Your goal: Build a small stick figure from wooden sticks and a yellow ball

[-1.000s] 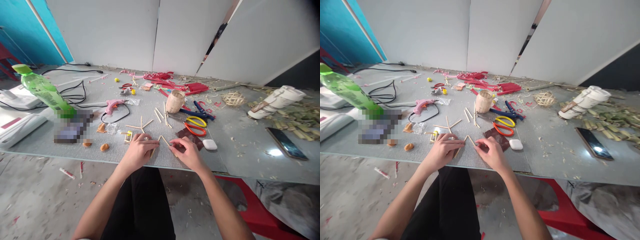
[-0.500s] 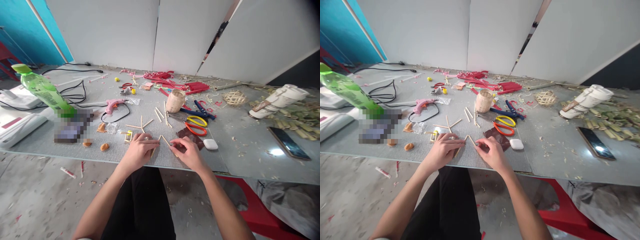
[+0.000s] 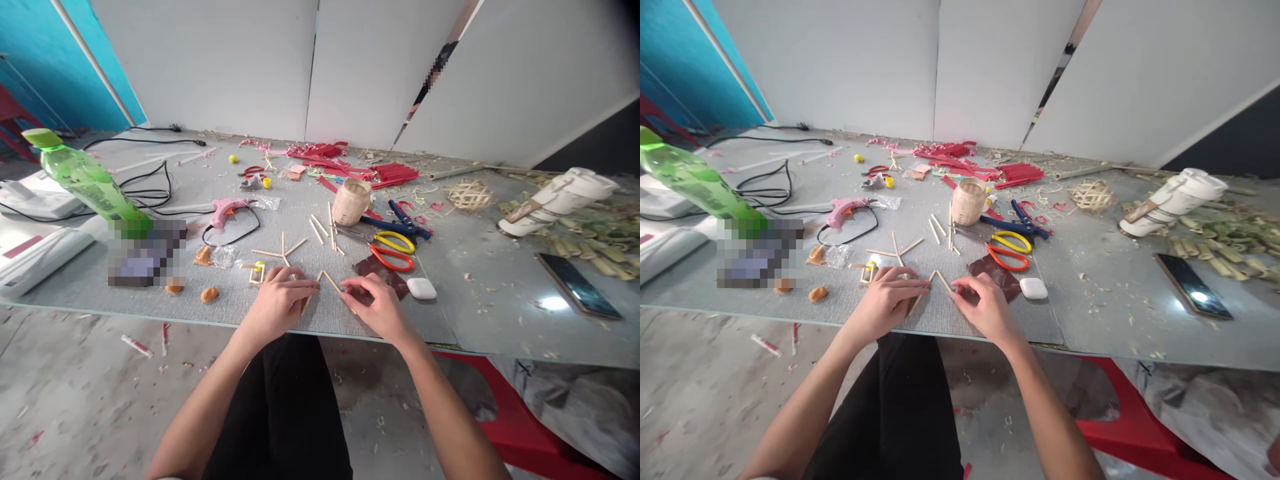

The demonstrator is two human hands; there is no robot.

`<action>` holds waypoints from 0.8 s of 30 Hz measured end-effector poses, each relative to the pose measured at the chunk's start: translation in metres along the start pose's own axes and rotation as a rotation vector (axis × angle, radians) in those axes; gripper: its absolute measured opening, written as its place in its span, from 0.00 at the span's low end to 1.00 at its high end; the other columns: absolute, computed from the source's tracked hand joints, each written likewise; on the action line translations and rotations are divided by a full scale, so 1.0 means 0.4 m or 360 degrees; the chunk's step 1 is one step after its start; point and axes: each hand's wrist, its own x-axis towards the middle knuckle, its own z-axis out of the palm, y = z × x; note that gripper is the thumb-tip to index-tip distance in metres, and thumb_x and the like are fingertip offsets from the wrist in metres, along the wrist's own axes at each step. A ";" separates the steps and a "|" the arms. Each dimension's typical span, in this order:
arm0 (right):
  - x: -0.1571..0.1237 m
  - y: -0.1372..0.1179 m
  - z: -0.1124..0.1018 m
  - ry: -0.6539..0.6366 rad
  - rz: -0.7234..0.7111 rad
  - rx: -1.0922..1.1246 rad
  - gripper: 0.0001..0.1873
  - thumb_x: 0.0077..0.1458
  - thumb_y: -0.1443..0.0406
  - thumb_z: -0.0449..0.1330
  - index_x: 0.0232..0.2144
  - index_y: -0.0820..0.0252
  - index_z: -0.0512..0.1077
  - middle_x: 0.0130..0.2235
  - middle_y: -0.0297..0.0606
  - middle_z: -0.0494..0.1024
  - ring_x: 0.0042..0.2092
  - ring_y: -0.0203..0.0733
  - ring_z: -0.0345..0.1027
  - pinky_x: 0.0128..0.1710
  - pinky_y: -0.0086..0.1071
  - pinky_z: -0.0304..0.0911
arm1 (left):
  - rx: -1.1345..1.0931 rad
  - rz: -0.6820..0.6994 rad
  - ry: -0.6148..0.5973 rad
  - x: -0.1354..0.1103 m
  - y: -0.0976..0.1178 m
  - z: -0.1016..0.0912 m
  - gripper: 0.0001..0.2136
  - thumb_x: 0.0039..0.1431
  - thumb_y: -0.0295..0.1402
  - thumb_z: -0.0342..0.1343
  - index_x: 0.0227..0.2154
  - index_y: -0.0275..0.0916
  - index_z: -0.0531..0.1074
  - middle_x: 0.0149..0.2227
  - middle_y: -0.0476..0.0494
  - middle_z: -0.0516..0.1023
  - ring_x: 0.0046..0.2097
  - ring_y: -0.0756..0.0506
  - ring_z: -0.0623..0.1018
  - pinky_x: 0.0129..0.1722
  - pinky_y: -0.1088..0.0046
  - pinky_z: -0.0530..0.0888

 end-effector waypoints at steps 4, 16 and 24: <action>-0.001 0.001 0.000 0.0009 -0.0026 -0.0003 0.09 0.61 0.60 0.66 0.44 0.50 0.80 0.36 0.38 0.80 0.39 0.47 0.73 0.44 0.41 0.72 | -0.0011 -0.0005 0.0010 -0.001 0.001 0.001 0.17 0.63 0.20 0.51 0.42 0.44 0.83 0.48 0.48 0.86 0.52 0.37 0.78 0.51 0.53 0.70; 0.001 -0.002 -0.002 -0.0018 -0.0032 0.0008 0.08 0.62 0.62 0.66 0.44 0.51 0.79 0.36 0.37 0.78 0.39 0.46 0.73 0.43 0.40 0.71 | 0.0001 0.0018 -0.0016 0.001 0.006 -0.003 0.16 0.64 0.20 0.52 0.43 0.42 0.82 0.49 0.47 0.85 0.52 0.38 0.78 0.49 0.55 0.71; 0.003 -0.019 -0.007 -0.0138 -0.0187 -0.0095 0.09 0.64 0.66 0.63 0.46 0.53 0.76 0.35 0.37 0.78 0.41 0.47 0.72 0.46 0.41 0.69 | 0.0080 0.0064 0.0005 -0.001 0.017 -0.002 0.13 0.66 0.23 0.53 0.46 0.39 0.81 0.50 0.43 0.84 0.51 0.38 0.77 0.47 0.57 0.72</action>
